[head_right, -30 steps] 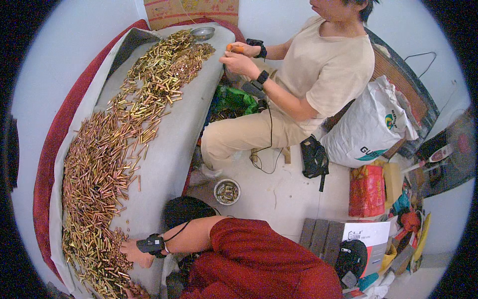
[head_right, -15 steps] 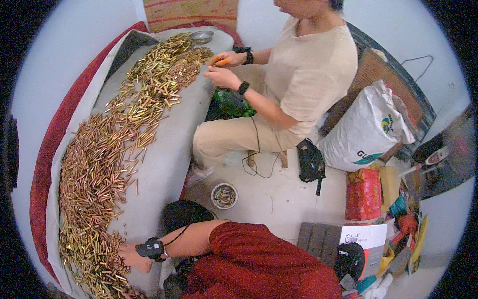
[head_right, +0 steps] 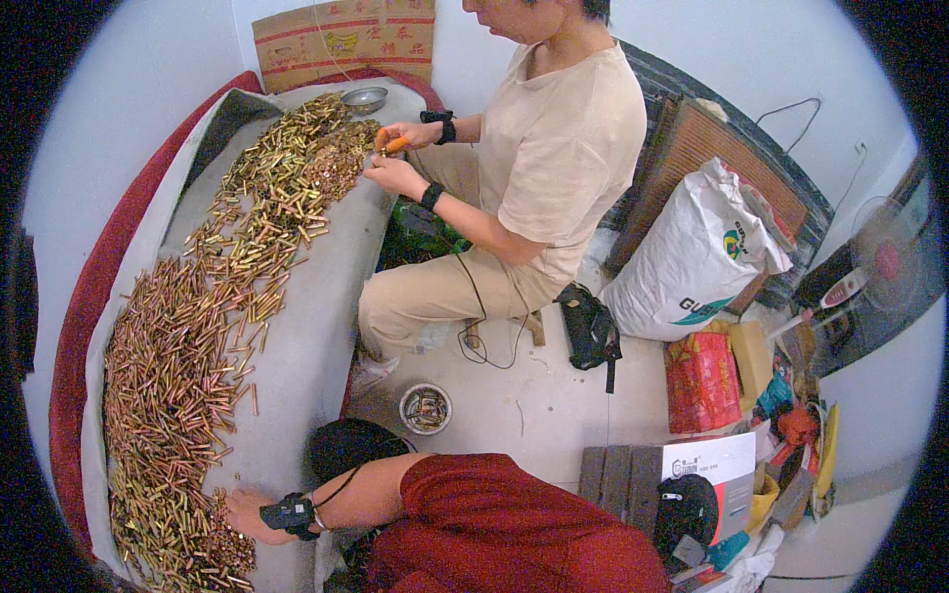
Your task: Manually assembling metal connector components by placing washers/rings onto cylindrical terminals.
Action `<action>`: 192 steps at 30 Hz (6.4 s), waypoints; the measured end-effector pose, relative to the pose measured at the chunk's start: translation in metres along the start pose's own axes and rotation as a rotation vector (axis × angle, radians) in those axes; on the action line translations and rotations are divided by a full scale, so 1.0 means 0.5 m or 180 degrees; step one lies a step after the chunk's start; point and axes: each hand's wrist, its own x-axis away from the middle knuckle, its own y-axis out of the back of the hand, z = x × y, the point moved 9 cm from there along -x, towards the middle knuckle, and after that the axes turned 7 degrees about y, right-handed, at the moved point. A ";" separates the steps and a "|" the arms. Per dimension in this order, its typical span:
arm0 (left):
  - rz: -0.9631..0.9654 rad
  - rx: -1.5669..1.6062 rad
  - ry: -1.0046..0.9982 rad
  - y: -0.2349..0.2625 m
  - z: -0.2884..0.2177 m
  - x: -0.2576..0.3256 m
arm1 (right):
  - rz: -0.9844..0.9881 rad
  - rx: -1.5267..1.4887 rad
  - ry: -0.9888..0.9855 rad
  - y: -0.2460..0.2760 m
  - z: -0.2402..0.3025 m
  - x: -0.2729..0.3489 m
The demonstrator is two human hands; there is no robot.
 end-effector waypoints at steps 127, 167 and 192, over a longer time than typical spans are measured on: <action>0.0456 -0.1158 -0.0003 0.058 -0.056 0.024 | 0.0398 -0.0773 0.0319 -0.014 0.141 0.057; 0.0666 0.0328 -0.0204 0.019 -0.043 0.035 | 0.0005 -0.3971 -0.1663 -0.076 0.160 0.092; 0.0479 0.0013 -0.0223 0.040 -0.001 0.019 | -0.0073 -0.4102 -0.1578 -0.110 0.169 0.050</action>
